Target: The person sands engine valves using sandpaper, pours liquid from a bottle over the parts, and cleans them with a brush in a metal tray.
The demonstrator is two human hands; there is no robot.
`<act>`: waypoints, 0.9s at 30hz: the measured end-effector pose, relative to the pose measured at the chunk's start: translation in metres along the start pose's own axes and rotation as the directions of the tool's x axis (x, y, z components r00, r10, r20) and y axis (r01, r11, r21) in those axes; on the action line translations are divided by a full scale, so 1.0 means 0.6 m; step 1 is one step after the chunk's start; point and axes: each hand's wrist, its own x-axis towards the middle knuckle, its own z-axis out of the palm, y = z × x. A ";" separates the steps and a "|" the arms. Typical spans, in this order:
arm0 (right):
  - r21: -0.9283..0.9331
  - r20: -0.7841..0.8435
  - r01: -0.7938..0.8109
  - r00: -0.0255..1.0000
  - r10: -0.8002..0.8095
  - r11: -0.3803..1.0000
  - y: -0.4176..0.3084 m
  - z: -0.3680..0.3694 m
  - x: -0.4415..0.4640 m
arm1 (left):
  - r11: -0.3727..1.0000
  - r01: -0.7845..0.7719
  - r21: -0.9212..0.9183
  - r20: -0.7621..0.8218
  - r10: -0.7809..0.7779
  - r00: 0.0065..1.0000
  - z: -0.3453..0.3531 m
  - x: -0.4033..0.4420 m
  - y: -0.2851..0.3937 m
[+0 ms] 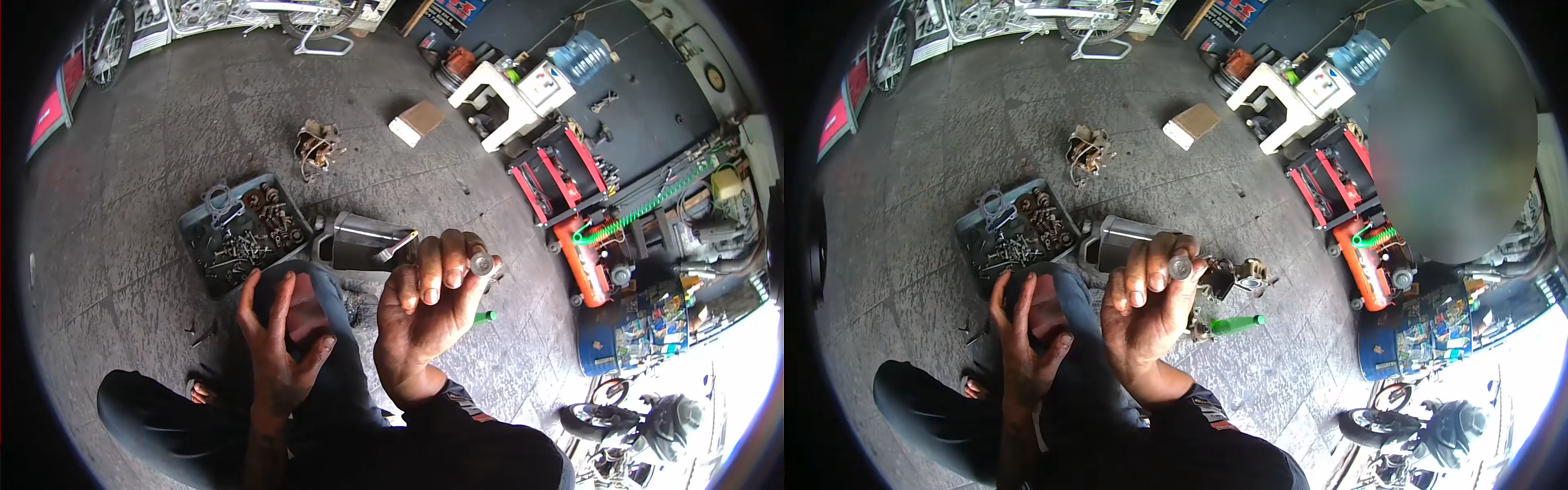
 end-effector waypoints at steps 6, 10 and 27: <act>0.058 -0.015 -0.013 1.000 0.014 0.998 -0.002 0.002 -0.008 | 0.999 0.011 -0.052 -0.021 -0.013 1.000 0.001 -0.002 0.000; 0.060 -0.019 -0.037 0.999 0.038 0.997 0.004 -0.005 -0.010 | 0.998 -0.007 -0.069 -0.058 0.003 0.998 0.001 -0.001 -0.005; -0.891 0.295 -0.050 0.692 0.659 0.451 0.048 0.003 -0.039 | 0.923 0.013 -0.384 -0.192 -0.094 0.977 -0.074 0.001 0.050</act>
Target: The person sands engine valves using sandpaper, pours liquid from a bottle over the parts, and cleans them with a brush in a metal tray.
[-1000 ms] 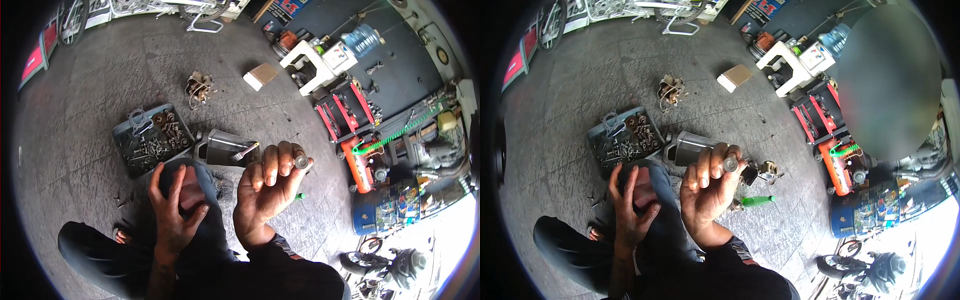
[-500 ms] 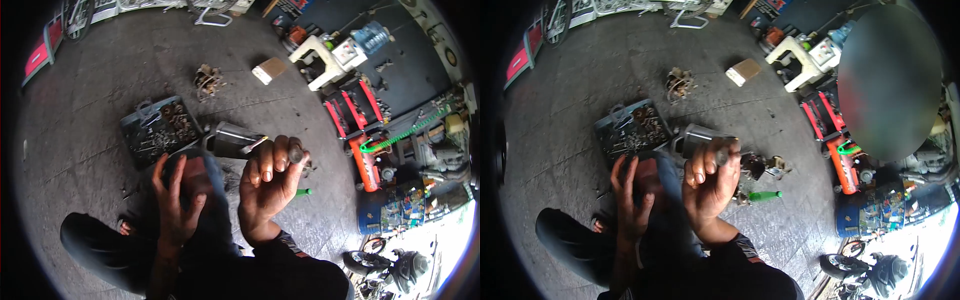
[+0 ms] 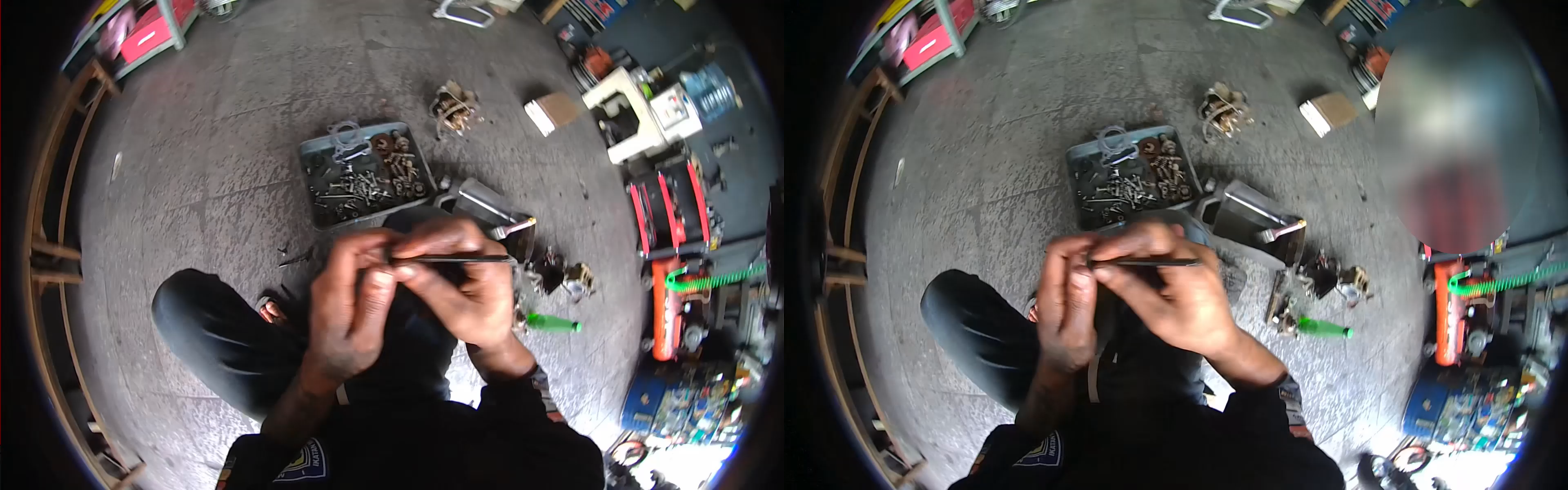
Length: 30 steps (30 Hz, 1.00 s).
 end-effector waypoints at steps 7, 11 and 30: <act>0.074 -0.051 0.094 0.995 -0.090 0.993 0.024 0.015 -0.021 | 0.997 0.073 0.013 -0.152 -0.070 0.986 -0.012 0.003 -0.010; 0.050 -0.157 0.172 0.974 -0.162 0.984 0.029 0.004 -0.038 | 0.995 0.092 -0.036 -0.190 -0.097 0.977 0.011 0.029 -0.012; 0.048 -0.991 -0.507 -0.135 -0.024 0.861 0.418 -0.243 -0.497 | 0.853 0.503 -0.139 0.007 -0.507 0.862 -0.041 0.269 -0.248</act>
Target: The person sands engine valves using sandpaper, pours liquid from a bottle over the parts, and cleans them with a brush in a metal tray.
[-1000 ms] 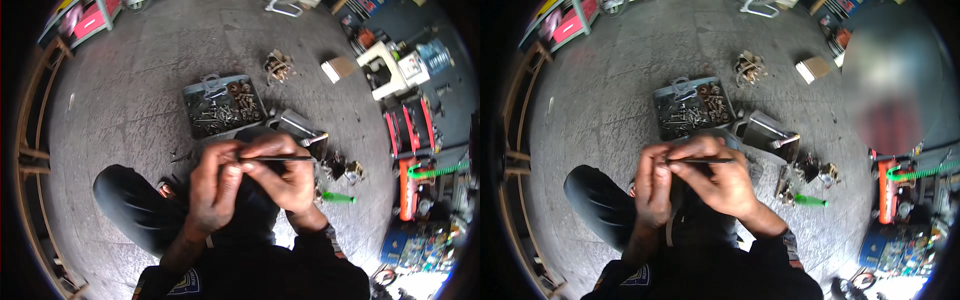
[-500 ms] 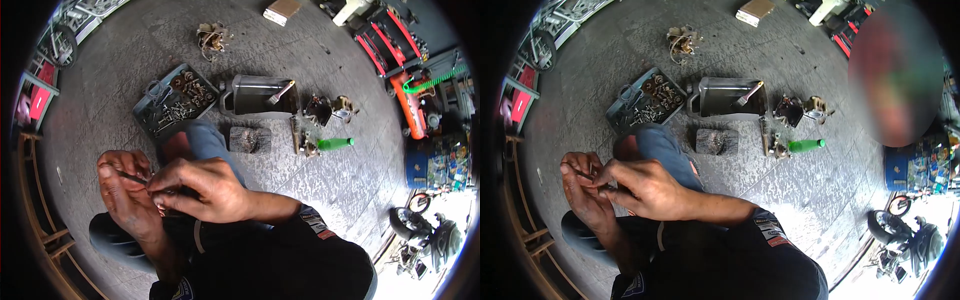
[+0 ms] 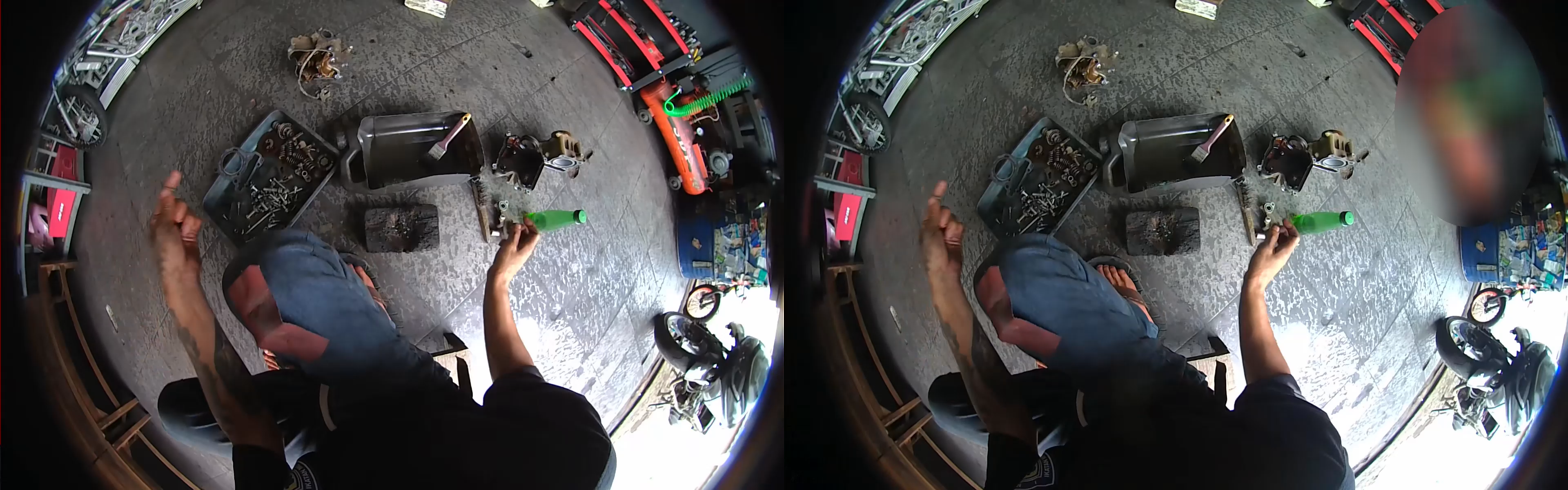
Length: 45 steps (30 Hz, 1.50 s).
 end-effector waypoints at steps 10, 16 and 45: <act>-0.469 0.032 0.029 0.999 -0.015 0.883 0.102 -0.055 0.045 | 0.944 0.305 0.129 0.121 -0.320 0.939 -0.018 0.045 -0.206; -0.734 -0.393 -0.161 0.893 -0.220 0.659 0.188 -0.055 0.076 | 0.855 0.469 0.221 0.123 -0.501 0.856 0.087 -0.001 -0.244; -0.521 0.825 0.504 0.505 0.255 0.688 -0.153 0.008 0.113 | 0.877 0.382 0.291 0.629 -0.476 0.615 0.268 0.104 -0.374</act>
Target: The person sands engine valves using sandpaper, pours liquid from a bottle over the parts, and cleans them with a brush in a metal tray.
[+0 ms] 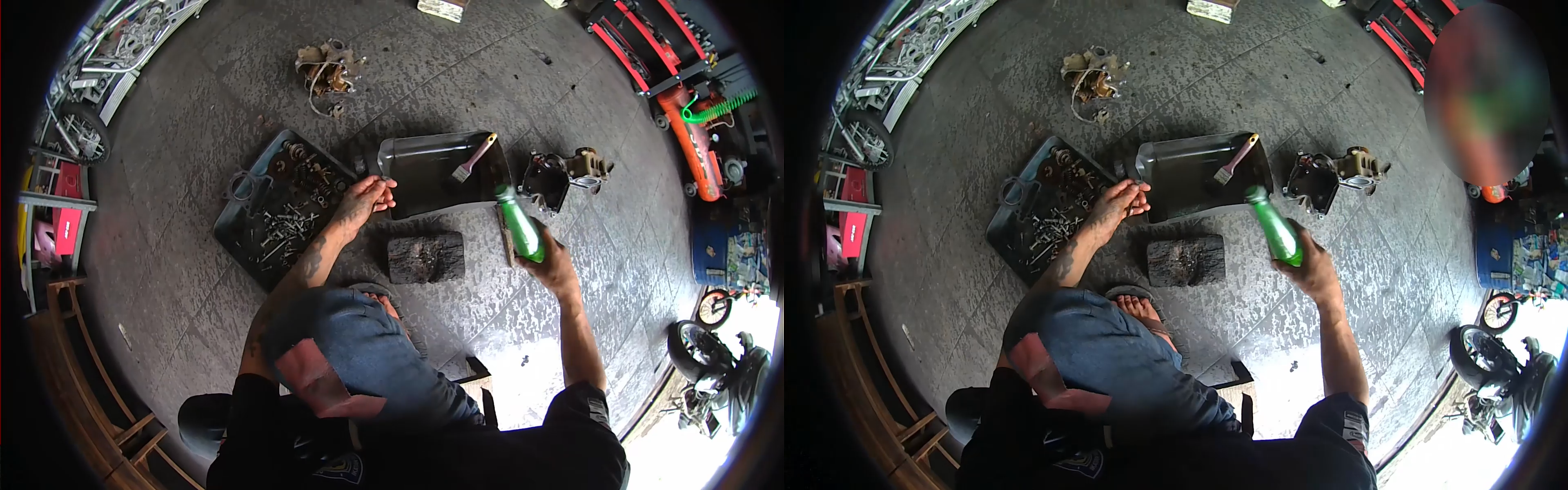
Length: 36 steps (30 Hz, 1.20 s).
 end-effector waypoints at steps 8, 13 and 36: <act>-0.182 0.189 0.243 0.960 -0.208 0.953 -0.080 -0.039 0.054 | 0.874 -0.293 0.387 0.037 0.303 0.952 0.022 0.044 -0.003; -0.337 0.328 0.216 0.939 -0.100 0.917 -0.145 -0.063 0.085 | 0.679 -0.286 0.676 0.047 0.348 0.936 0.052 0.039 0.021; -0.395 0.282 0.217 0.953 -0.107 0.893 -0.181 -0.085 0.112 | 0.596 -0.393 0.700 0.089 0.473 0.876 0.073 0.056 -0.021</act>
